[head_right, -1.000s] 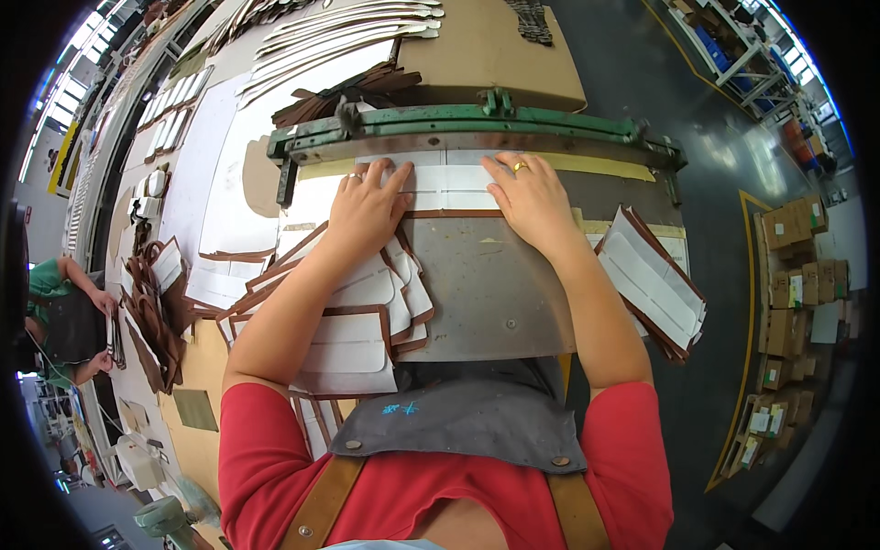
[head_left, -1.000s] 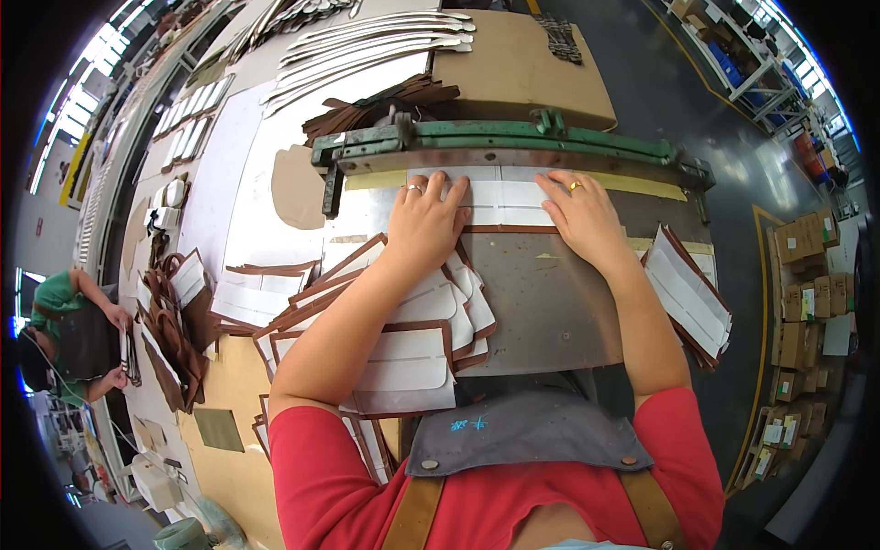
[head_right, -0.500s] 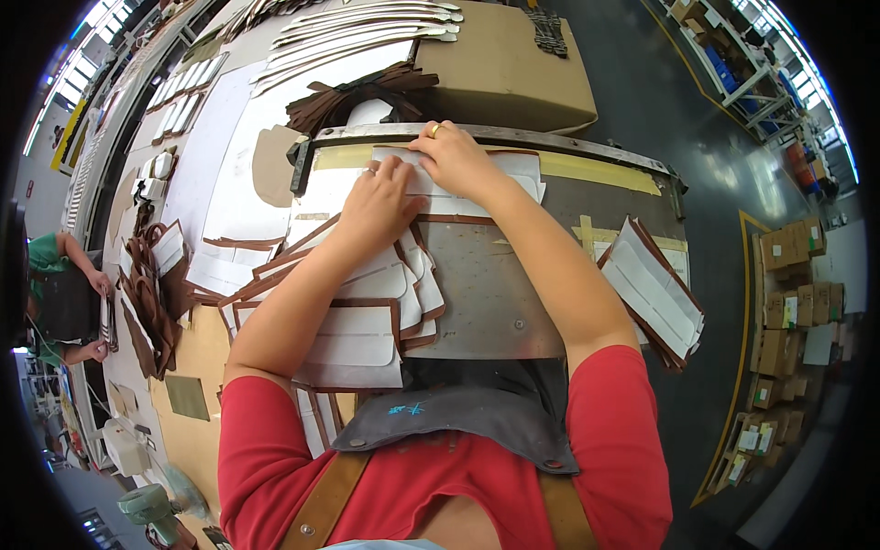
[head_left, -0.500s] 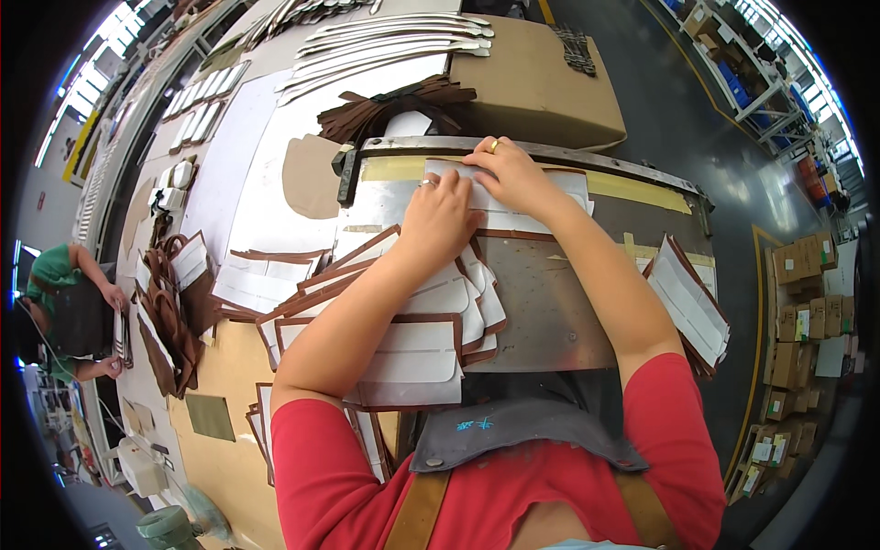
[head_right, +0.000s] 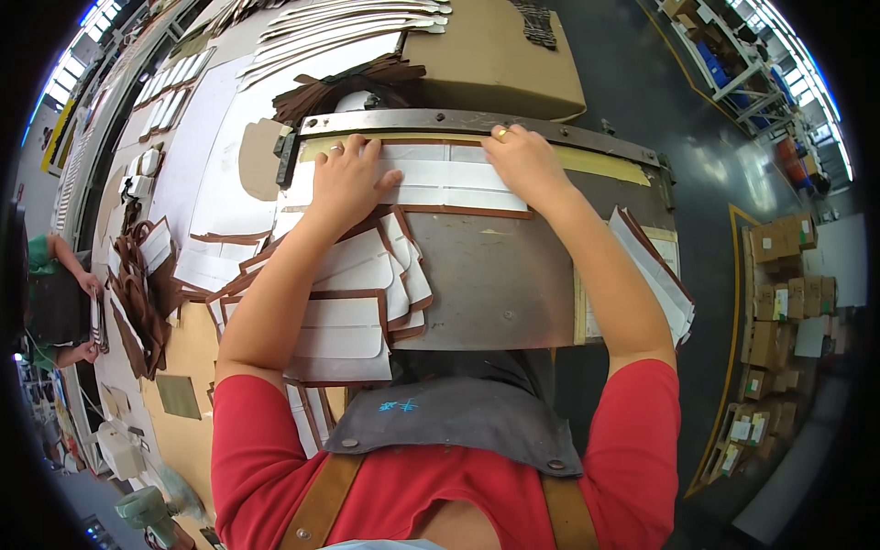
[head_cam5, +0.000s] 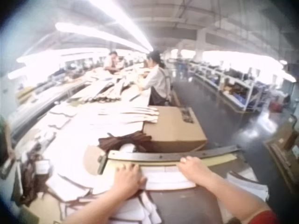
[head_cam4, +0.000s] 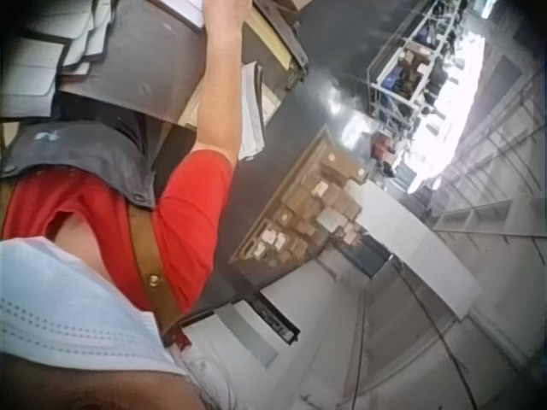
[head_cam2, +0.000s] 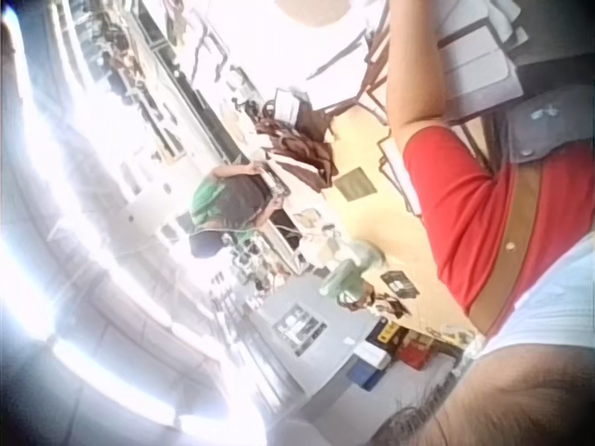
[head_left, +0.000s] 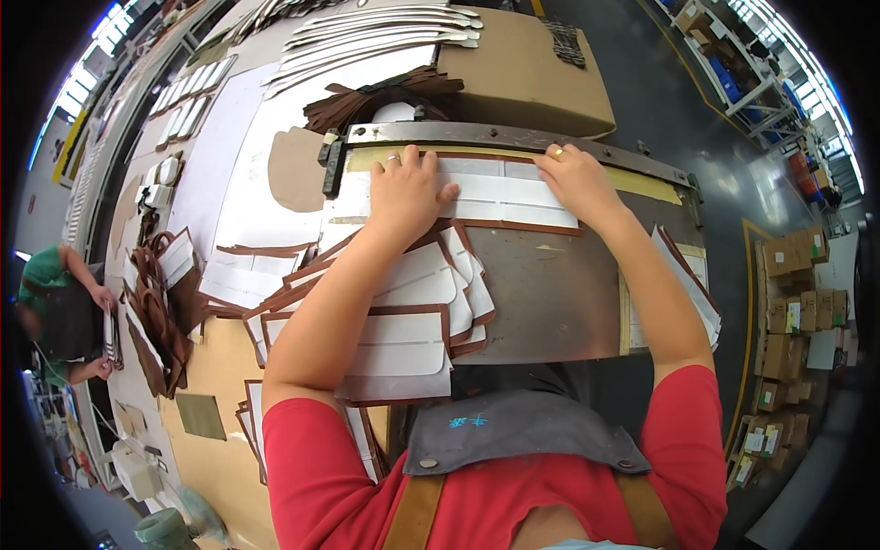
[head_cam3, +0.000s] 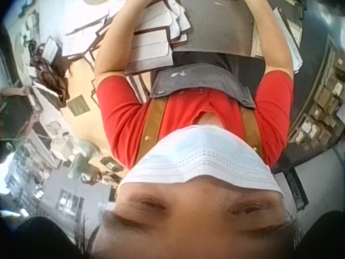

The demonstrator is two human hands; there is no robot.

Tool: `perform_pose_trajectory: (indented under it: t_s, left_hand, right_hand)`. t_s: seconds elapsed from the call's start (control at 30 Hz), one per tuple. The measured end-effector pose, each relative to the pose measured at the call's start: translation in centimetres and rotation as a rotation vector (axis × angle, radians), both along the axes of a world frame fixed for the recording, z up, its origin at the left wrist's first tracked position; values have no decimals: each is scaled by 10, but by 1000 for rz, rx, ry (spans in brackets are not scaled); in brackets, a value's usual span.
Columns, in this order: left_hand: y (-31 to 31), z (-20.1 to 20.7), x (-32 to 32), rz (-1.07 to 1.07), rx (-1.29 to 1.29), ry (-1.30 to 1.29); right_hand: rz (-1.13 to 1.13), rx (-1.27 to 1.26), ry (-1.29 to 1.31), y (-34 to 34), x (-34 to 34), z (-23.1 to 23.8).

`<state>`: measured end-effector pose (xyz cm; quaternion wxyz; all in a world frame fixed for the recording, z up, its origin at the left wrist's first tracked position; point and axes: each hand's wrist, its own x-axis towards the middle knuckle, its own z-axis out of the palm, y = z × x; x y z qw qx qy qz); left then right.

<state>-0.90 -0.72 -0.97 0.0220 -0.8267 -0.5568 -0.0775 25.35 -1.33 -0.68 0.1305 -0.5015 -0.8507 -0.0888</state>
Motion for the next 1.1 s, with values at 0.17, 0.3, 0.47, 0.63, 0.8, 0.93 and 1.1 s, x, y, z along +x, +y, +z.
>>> perform_pose_trajectory:
  t_s: [0.17,0.3,0.47,0.63,0.8,0.93,1.1]
  left_hand:
    - [0,0,1,-6,3,-10]
    - [3,1,4,-4,16,-53]
    - [16,-14,0,-33,193,-258]
    - [12,-9,-5,-41,252,-322]
    - [13,-7,2,-72,213,-366]
    - [15,-7,-1,-95,263,-396]
    - [16,0,-3,-123,326,-458]
  right_hand:
    - [-271,-187,84,-15,35,15]
    - [-396,-257,373,-28,26,-2]
    - [-382,-26,750,-54,25,1]
    - [-376,436,719,-155,85,49]
    - [-641,320,1021,-275,192,42]
    - [-933,306,328,-272,177,33]
    - [-432,62,823,-174,58,34]
